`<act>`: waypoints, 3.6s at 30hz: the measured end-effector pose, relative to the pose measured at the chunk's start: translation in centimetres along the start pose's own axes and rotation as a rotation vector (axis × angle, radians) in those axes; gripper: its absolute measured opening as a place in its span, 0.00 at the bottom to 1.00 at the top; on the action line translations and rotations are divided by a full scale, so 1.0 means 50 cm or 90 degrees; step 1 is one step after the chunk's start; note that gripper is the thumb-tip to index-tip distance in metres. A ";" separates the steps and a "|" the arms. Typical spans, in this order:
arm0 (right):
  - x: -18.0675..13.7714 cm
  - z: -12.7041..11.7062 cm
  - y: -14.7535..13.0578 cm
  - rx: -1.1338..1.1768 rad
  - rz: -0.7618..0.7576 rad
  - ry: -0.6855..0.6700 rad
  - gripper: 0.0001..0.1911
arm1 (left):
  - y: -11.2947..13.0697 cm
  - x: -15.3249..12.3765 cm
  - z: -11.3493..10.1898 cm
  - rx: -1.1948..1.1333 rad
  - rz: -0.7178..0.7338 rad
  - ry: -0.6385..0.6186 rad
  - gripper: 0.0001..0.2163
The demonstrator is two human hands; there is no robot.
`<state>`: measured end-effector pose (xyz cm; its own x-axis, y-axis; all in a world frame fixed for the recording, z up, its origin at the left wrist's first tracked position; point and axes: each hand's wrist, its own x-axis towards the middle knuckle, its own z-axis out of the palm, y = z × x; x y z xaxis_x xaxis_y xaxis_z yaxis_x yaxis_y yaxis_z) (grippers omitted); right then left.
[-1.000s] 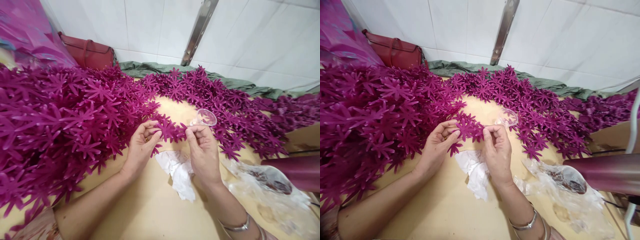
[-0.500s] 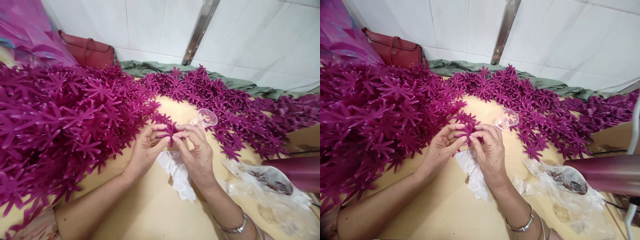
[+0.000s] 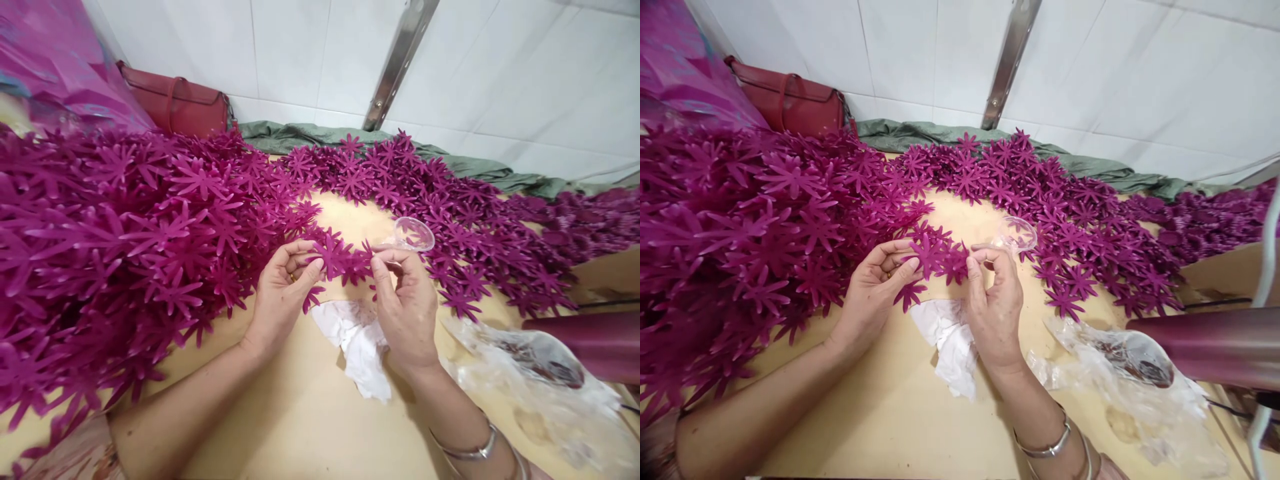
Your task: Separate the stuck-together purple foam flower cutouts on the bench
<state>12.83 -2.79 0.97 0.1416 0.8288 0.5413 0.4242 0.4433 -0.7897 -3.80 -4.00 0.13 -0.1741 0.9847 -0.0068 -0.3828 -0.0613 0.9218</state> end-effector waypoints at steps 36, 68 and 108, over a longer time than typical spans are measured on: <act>-0.002 0.011 -0.010 -0.073 -0.192 -0.087 0.04 | -0.009 0.000 0.009 0.024 0.033 -0.112 0.16; 0.003 0.013 0.011 0.016 -0.102 -0.145 0.06 | -0.006 0.012 0.002 0.031 -0.010 -0.086 0.13; 0.005 0.003 0.024 0.005 0.025 -0.019 0.16 | -0.016 0.018 -0.008 -0.039 -0.011 0.040 0.13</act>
<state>13.23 -1.99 0.11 0.1314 0.8552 0.5014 0.4118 0.4130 -0.8123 -4.02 -3.14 -0.78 -0.2222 0.9738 -0.0491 -0.4403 -0.0553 0.8961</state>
